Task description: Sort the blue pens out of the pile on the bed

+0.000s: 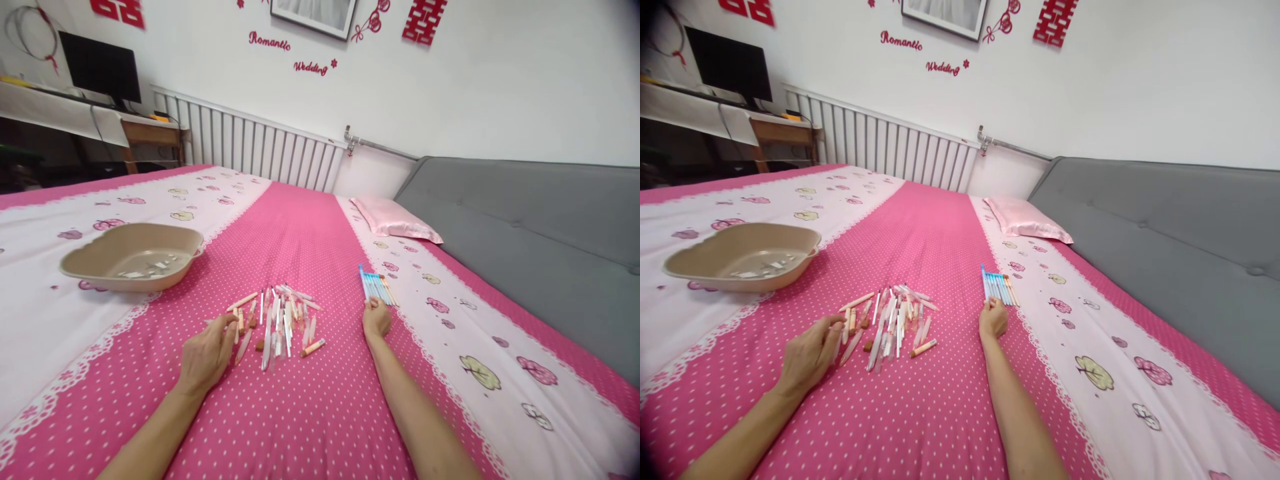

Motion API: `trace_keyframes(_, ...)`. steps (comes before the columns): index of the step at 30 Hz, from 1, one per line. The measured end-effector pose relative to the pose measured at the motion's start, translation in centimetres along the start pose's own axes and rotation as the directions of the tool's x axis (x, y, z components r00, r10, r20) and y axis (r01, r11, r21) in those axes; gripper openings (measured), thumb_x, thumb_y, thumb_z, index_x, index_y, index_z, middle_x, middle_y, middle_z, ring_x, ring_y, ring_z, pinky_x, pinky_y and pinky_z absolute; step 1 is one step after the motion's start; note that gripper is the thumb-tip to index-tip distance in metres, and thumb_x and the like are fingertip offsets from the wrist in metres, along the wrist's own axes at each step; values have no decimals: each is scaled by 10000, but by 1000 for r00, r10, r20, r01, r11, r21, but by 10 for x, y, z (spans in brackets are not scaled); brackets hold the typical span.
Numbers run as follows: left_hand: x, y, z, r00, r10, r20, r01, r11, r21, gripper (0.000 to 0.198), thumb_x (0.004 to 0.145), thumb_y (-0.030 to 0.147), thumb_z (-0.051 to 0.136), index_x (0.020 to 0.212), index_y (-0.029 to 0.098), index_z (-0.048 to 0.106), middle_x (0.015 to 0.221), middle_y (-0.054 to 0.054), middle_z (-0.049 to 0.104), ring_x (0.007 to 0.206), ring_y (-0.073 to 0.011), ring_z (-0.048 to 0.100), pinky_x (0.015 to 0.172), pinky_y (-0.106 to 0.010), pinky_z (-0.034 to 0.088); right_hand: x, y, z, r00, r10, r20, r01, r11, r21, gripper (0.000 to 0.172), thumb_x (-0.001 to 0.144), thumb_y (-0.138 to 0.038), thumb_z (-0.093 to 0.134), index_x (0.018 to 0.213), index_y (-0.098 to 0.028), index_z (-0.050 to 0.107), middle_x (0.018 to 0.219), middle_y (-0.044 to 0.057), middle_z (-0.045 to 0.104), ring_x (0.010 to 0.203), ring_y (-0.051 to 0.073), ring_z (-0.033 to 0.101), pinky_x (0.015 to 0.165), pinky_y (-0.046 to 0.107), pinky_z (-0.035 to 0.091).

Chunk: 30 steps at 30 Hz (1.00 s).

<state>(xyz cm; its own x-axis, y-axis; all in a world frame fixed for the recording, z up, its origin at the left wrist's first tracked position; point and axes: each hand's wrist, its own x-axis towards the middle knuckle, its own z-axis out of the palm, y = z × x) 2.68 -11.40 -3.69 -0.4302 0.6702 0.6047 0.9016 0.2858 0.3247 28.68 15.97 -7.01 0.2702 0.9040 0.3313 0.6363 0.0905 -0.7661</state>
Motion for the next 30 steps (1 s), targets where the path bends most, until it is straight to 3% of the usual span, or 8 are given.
trace_keyframes(14,-3,-3,3,998,58,-13,-58,998,21,336,912,384,274,914,198,554,813,-24,683,681,-161,648,586,-253,422,1,-5,6,998,-68,-21,63,983,-172,255,768,-241,505,956,-203,673,881,87,678,777,212,574,595,273,358)
trace_keyframes(30,-2,-1,1,999,42,8,-42,999,-6,338,907,392,271,886,213,556,793,-9,677,680,-150,634,600,-239,408,1,-7,9,987,-149,-61,136,973,-189,277,748,-216,483,933,-160,681,878,124,653,816,224,545,621,286,350)
